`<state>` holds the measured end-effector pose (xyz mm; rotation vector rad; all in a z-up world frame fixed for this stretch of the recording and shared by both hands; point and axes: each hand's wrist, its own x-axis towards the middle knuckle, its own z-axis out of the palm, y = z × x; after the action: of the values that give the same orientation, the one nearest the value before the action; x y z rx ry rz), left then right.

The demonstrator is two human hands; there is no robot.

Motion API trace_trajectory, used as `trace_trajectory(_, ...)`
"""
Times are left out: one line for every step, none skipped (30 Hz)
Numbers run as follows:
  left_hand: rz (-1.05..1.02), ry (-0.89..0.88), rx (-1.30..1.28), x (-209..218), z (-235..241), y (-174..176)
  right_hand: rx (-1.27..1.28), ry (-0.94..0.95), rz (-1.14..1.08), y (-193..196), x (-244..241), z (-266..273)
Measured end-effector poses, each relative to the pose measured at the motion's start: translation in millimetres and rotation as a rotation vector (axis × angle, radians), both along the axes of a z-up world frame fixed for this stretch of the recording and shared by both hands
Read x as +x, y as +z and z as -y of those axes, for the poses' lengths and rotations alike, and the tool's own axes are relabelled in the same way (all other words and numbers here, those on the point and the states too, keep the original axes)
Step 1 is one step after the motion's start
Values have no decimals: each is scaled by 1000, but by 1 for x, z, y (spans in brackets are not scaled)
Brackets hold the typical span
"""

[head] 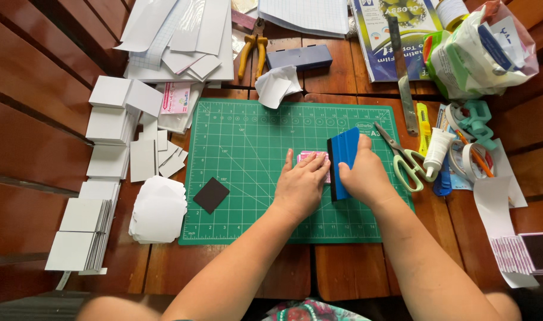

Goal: The person assembles small paper cards by folding white paper around a pink patterned insert. They use a blue plastic card to press the folds flat and then trim the edges with scissors. The finished card is placed on a stack to the right.

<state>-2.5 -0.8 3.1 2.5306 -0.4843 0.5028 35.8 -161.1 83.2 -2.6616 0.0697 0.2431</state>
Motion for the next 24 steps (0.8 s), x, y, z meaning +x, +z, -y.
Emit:
trace_trajectory(2,-1,-2,0,0,0,-2,-1,2,7,-7,-3)
trace_trajectory(0,2,8,-1,0,1,4,-3,-31,14,-13,-6)
trace_trajectory(-3,8,19,-1,-1,1,12,-2,-64,21,-19,-9)
trace_trajectory(-1,10,18,-1,0,4,11,-1,-63,22,-28,-5)
trace_trajectory(-9,10,20,-2,-1,6,16,-7,-98,21,-37,-2)
trace_trajectory(-17,10,21,-3,-2,8,22,-14,-133,21,-46,0)
trace_trajectory(-17,15,24,-4,-2,8,24,-9,-133,21,-53,11)
trace_trajectory(-12,15,20,-4,-2,7,44,7,-173,21,-59,22)
trace_trajectory(-4,10,11,-4,2,7,59,17,-210,22,-66,37)
trace_trajectory(-1,9,9,-1,2,3,57,16,-208,31,-74,41)
trace_trajectory(52,16,-24,1,3,-1,132,-39,-141,41,-83,45)
trace_trajectory(106,22,-58,4,4,-5,208,-94,-73,50,-92,49)
trace_trajectory(109,22,-56,-1,1,3,209,-93,-70,55,-87,54)
trace_trajectory(76,-2,-53,-6,-1,10,119,-168,-7,59,-82,60)
trace_trajectory(45,-29,-50,-11,-3,19,30,-246,56,64,-77,66)
trace_trajectory(50,-31,-47,-15,0,12,33,-249,61,57,-76,65)
trace_trajectory(106,17,-49,-19,4,5,-100,-129,209,50,-75,65)
trace_trajectory(162,65,-52,-23,7,-2,-232,-6,356,42,-74,65)
trace_trajectory(165,66,-52,-32,8,4,-232,-5,359,33,-69,55)
trace_trajectory(146,66,-16,-40,8,10,-256,85,388,24,-63,45)
trace_trajectory(125,65,20,-49,8,16,-278,176,416,14,-59,35)
trace_trajectory(127,67,21,-52,10,14,-277,178,417,-1,-53,29)
trace_trajectory(121,70,54,-54,11,13,-338,264,460,-15,-47,22)
trace_trajectory(116,73,88,-56,11,11,-398,349,502,-30,-40,15)
